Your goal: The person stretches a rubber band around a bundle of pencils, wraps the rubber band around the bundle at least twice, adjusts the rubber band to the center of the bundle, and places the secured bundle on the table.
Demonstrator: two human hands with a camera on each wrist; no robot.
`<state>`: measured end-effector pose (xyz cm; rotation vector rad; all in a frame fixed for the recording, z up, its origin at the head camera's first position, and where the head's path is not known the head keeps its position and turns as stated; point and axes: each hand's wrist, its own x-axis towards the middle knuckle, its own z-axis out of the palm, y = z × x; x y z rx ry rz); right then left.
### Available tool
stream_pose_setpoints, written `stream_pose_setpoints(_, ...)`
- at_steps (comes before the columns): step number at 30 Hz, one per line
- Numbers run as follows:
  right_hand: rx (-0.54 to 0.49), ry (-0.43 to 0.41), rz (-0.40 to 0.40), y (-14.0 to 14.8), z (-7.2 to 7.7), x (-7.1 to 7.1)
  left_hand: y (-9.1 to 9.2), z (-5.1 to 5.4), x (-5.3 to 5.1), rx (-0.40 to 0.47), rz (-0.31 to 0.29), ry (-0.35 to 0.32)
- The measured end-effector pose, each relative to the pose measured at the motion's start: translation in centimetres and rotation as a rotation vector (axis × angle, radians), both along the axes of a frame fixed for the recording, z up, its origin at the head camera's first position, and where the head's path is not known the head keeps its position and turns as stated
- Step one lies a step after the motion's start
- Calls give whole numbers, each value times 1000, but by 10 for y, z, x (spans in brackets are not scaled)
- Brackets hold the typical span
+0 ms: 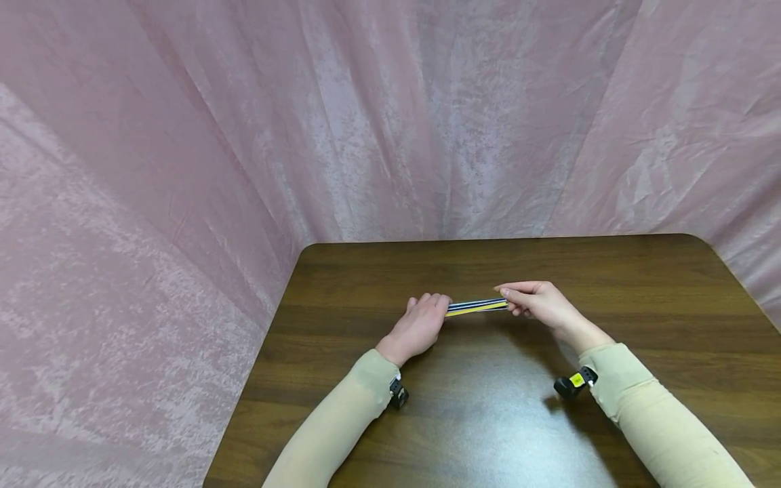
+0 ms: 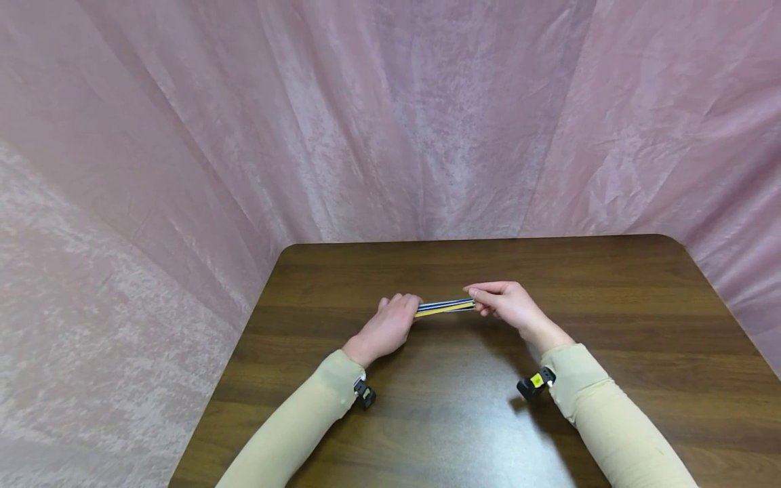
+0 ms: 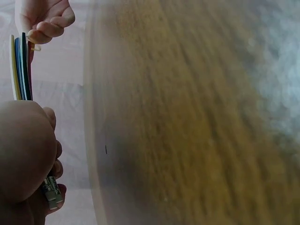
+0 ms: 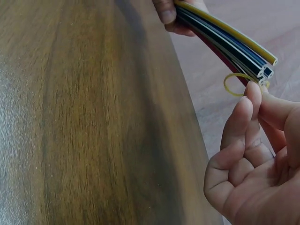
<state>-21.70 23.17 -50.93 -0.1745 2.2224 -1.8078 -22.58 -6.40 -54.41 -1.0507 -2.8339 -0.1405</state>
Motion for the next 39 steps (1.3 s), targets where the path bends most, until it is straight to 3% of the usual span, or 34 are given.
stream_pose_setpoints(5, 24, 46, 18, 0, 0, 1, -1, -1, 0, -2, -9, -7)
stream_pose_setpoints(11, 76, 105, -16, -4, 3, 3, -1, 1, 0, 2, -22, -14)
stream_pose_setpoints(16, 96, 101, -29, -5, 6, 4, -1, 2, 0, -2, -24, 2)
stream_pose_setpoints(31, 26, 84, 50, 0, 6, 2, 0, 4, 2, -31, -18, 23)
stream_pose_setpoints(39, 77, 118, 43, -1, 8, 3, 3, 5, 3, -66, 20, 31)
